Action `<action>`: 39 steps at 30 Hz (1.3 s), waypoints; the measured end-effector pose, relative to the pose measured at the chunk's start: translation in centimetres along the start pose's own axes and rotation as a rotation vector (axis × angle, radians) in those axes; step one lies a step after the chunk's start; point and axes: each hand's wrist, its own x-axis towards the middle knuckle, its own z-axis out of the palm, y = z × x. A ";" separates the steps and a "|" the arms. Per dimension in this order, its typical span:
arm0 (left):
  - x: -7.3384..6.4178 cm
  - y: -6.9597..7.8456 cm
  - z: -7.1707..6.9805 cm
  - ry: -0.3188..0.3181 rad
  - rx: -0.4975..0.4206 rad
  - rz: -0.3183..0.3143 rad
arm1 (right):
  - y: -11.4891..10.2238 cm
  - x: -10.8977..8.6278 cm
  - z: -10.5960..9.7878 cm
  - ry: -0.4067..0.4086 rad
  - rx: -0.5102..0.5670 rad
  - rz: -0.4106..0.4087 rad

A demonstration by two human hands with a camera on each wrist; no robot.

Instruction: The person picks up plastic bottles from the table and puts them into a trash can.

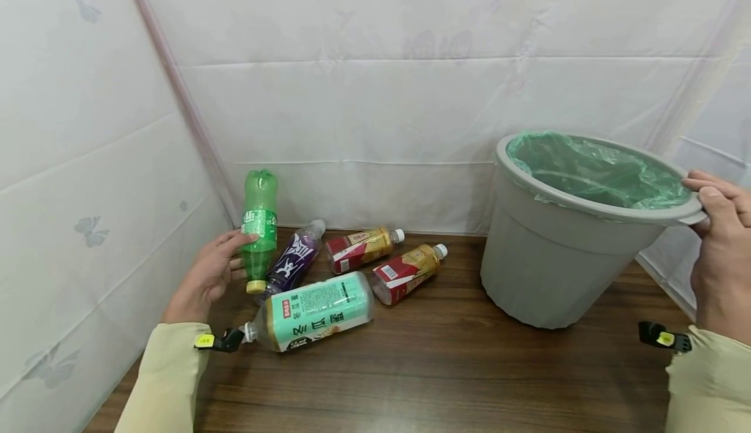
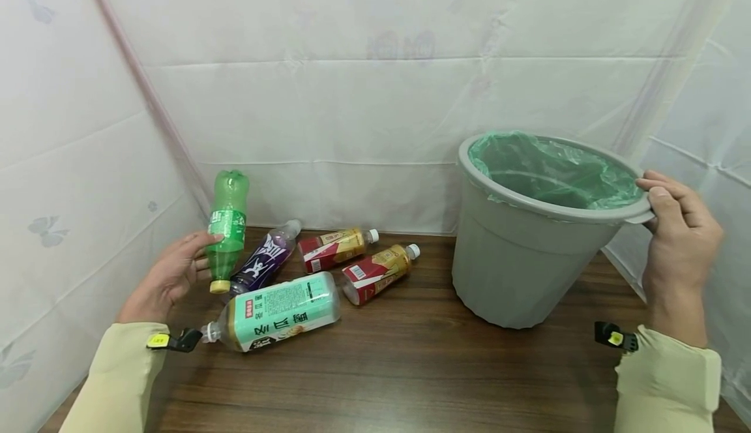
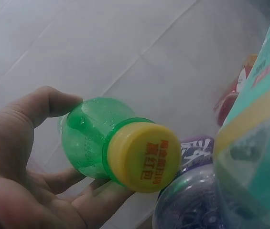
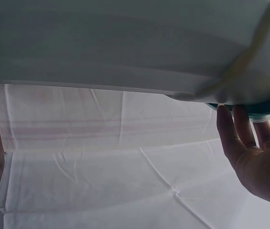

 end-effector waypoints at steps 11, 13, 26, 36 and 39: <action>-0.9 1.4 2.6 -0.015 -0.015 0.049 | -0.2 0.1 -0.1 0.003 0.125 0.013; -1.1 1.7 3.3 -0.013 -0.015 0.052 | -0.2 0.1 0.0 0.004 0.137 0.018; -2.2 2.6 6.2 -0.011 0.043 0.059 | -0.3 0.2 -0.1 -0.015 0.157 0.018; -2.1 2.5 8.9 -0.035 0.017 0.057 | -0.3 0.1 -0.2 -0.019 0.166 0.025; -2.3 2.5 9.9 -0.070 -0.005 0.057 | -0.3 0.0 -0.1 -0.017 0.187 0.017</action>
